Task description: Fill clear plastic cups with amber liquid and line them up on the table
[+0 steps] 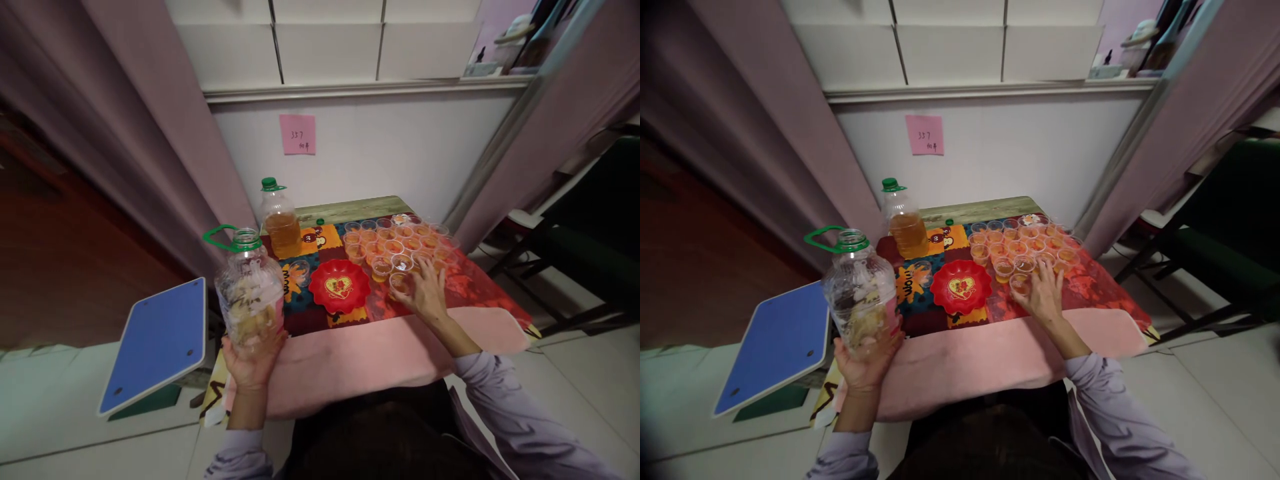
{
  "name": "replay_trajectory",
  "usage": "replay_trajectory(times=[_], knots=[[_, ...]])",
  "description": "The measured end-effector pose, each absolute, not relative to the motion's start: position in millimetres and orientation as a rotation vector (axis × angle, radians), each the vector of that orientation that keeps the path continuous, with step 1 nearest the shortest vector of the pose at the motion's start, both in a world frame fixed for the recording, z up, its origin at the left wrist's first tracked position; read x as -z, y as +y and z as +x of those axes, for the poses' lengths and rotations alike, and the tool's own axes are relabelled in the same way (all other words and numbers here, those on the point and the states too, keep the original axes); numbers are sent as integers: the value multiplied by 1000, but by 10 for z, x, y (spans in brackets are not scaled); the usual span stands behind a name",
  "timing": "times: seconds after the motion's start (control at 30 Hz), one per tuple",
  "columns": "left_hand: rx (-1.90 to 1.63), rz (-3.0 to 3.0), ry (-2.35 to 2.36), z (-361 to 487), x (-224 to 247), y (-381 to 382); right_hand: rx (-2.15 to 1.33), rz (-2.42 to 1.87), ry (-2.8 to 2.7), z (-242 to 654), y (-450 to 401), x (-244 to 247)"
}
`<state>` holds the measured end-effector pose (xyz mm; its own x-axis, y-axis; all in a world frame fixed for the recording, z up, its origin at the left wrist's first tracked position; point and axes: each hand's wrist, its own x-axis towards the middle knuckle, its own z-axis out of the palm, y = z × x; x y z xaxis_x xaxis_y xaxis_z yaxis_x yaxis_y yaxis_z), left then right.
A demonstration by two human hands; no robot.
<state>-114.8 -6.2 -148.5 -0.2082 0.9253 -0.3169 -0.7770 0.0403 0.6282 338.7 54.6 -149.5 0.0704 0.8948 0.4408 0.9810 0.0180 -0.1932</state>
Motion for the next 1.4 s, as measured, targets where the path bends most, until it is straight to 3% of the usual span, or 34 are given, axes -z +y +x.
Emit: replay_trajectory(times=[0.17,0.33,0.53,0.63,0.83,1.17,1.4], knots=[[-1549,233,862,-1149,1480,-97,292,-1951,-1787,3385,483,1527],[-1515,273,909,-1121,1447,-122,301,-1746,-1752,3138,503,1198],[-1533,163,895,-1157,1532,-97,-242,-1276,-2001,2033,856,844],[-1517,156,859,-1180,1570,-108,-419,-1331,-2137,1444,1062,832],[-1512,158,791,-1231,1653,-132,-455,-1596,-2303,878,1328,862],[-1471,182,613,-1340,1875,-124,-246,-1381,-2159,1247,1226,699],[-1472,240,453,-1373,1934,-87,-159,-1516,-2212,1867,925,1062]])
